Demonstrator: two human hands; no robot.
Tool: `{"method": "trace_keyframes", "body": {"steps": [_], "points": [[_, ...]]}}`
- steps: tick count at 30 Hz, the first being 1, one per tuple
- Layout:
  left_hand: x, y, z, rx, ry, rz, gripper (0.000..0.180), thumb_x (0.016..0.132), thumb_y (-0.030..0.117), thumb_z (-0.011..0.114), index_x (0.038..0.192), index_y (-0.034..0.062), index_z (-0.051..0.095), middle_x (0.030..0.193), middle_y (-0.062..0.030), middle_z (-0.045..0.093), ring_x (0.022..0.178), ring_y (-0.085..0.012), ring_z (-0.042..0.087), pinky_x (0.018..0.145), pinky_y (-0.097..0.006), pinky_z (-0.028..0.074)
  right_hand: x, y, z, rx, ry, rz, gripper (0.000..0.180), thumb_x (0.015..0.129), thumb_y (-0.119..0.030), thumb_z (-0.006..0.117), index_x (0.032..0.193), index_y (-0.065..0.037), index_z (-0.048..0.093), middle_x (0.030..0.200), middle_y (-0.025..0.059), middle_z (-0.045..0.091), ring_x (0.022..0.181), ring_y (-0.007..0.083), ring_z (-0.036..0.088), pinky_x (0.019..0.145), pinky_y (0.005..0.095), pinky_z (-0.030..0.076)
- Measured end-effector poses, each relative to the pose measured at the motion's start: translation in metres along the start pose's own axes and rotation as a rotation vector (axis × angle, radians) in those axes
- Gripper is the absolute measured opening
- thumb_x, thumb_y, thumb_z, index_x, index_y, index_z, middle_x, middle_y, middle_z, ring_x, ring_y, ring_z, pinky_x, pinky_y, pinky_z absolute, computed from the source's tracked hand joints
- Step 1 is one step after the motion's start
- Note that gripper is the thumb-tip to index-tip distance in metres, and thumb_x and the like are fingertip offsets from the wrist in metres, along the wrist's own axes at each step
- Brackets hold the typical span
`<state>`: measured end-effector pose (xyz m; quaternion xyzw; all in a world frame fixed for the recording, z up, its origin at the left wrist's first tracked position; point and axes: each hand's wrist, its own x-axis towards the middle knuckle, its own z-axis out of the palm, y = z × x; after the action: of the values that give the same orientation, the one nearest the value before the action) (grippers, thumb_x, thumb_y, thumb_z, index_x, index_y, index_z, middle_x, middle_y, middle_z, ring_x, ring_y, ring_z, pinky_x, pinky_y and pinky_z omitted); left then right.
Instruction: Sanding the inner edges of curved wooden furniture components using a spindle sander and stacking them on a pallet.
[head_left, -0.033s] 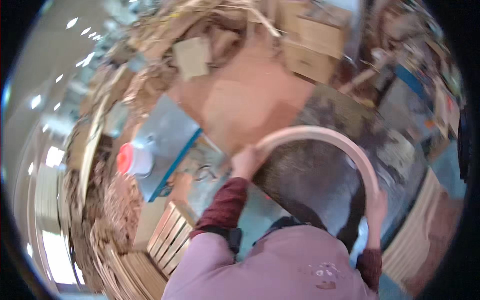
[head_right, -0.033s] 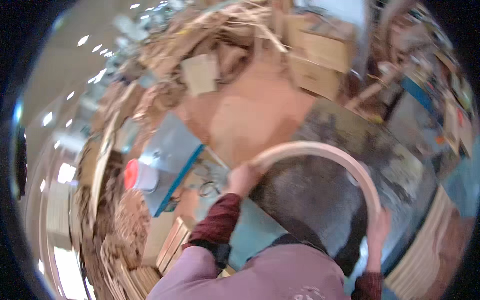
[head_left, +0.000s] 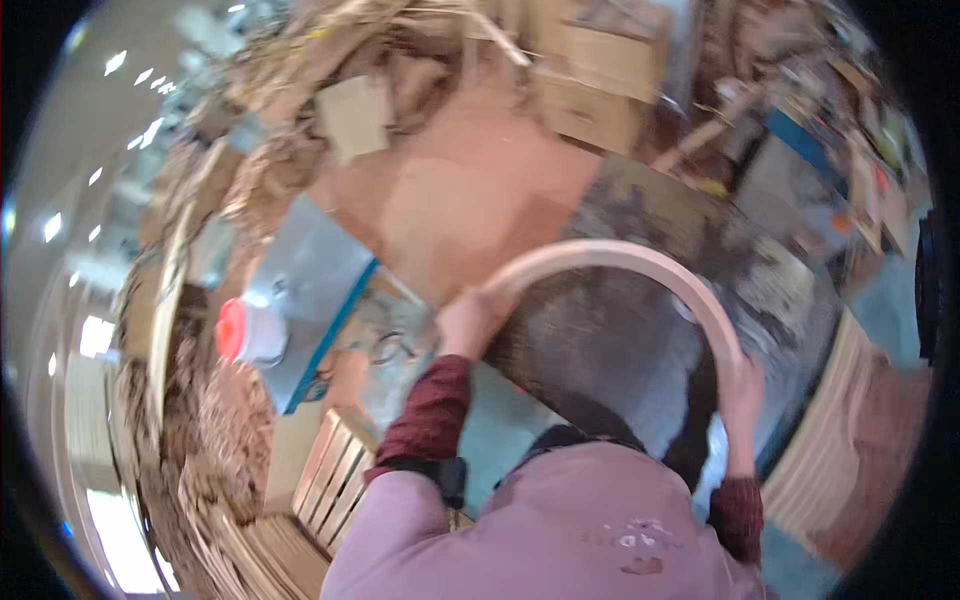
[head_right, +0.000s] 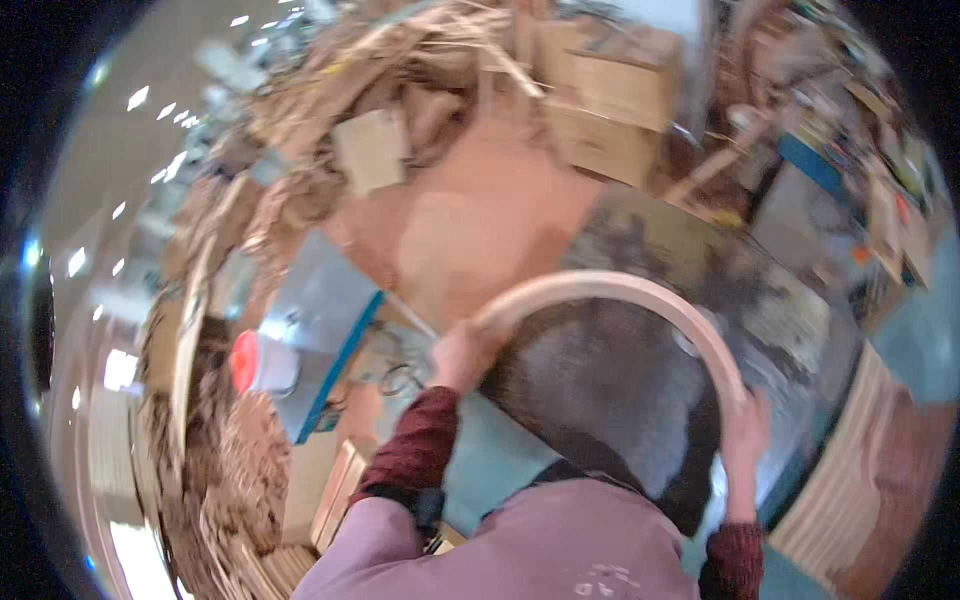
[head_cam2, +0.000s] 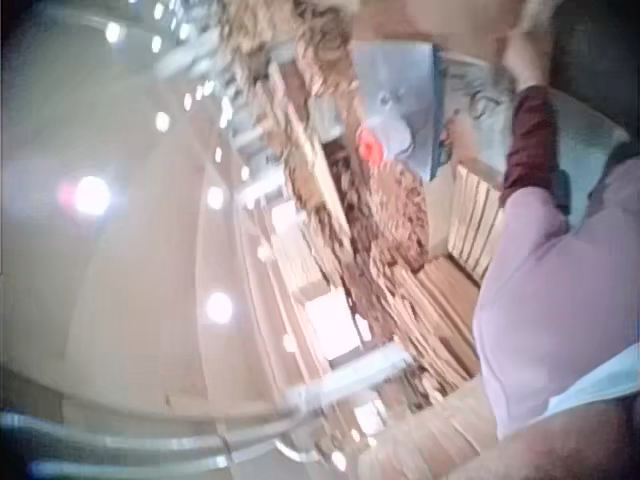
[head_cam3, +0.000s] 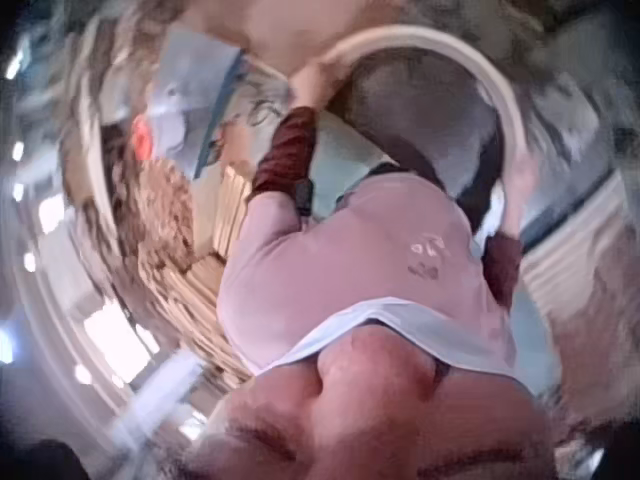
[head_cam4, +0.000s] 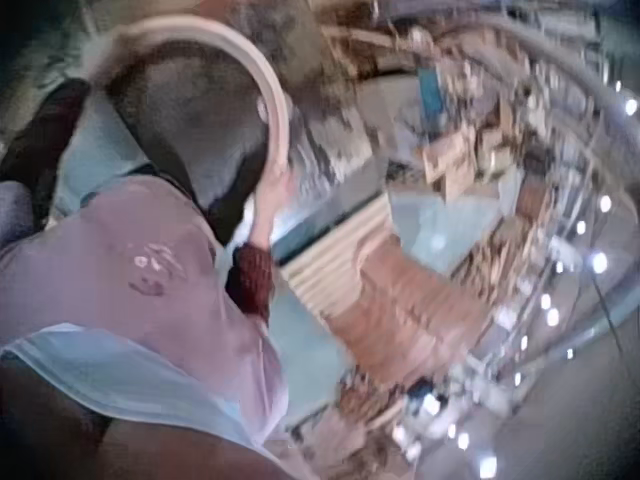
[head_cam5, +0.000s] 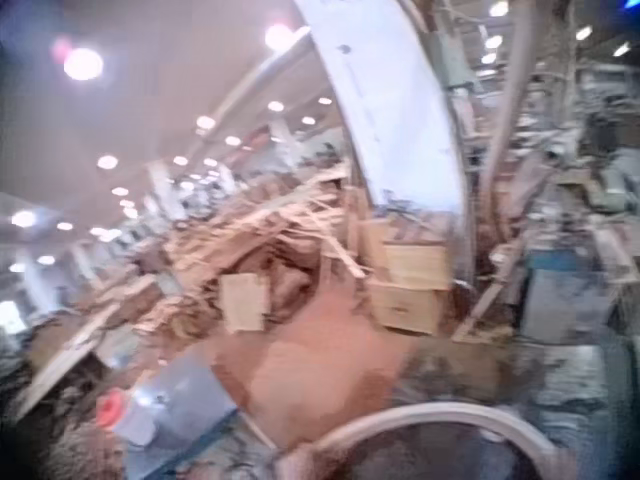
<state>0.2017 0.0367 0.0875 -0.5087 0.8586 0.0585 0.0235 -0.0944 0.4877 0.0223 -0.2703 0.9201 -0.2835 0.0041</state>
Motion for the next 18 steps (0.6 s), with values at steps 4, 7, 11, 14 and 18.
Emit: {"method": "trace_keyframes", "body": {"steps": [4,7,11,14,18], "points": [[0.004,-0.038,0.022,-0.073,0.035,-0.127,0.053,0.095,0.058,0.062,0.101,0.0057,0.070,0.091,-0.0255,0.074,0.092,-0.0466,0.072,0.078,-0.056,0.056,0.031,-0.038,0.002,-0.179,-0.090,-0.019,0.039,0.102,-0.024,0.053,0.136,-0.006,0.063,0.153,0.0230,0.051,0.146,0.0426,0.042,0.120,0.0594,0.033],[0.011,-0.055,0.026,0.013,0.099,-0.125,0.048,0.095,0.054,0.065,0.098,0.0062,0.062,0.090,-0.0235,0.074,0.087,-0.0465,0.072,0.074,-0.057,0.056,0.051,-0.068,0.006,-0.238,-0.096,-0.073,0.039,0.103,-0.025,0.053,0.137,-0.009,0.063,0.156,0.0207,0.049,0.150,0.0401,0.038,0.120,0.0624,0.030],[0.026,-0.072,0.026,0.013,0.106,-0.182,0.047,0.096,0.052,0.063,0.100,0.0052,0.062,0.092,-0.0243,0.074,0.087,-0.0471,0.072,0.076,-0.057,0.056,0.081,-0.089,0.026,-0.236,-0.083,-0.104,0.039,0.104,-0.030,0.051,0.135,-0.009,0.063,0.156,0.0199,0.048,0.152,0.0382,0.036,0.122,0.0630,0.027],[0.041,-0.080,0.019,0.010,0.126,-0.207,0.047,0.097,0.052,0.061,0.100,0.0045,0.063,0.093,-0.0245,0.074,0.089,-0.0473,0.072,0.078,-0.058,0.055,0.111,-0.120,0.034,-0.261,-0.132,-0.123,0.040,0.105,-0.031,0.051,0.136,-0.010,0.063,0.157,0.0194,0.048,0.152,0.0375,0.035,0.122,0.0622,0.027],[0.068,-0.083,0.008,-0.024,0.155,-0.240,0.051,0.096,0.054,0.060,0.099,0.0040,0.065,0.095,-0.0254,0.074,0.092,-0.0468,0.072,0.081,-0.057,0.055,0.150,-0.138,0.058,-0.301,-0.133,-0.171,0.037,0.105,-0.031,0.050,0.128,-0.006,0.065,0.151,0.0177,0.053,0.151,0.0357,0.037,0.121,0.0614,0.028]]}}
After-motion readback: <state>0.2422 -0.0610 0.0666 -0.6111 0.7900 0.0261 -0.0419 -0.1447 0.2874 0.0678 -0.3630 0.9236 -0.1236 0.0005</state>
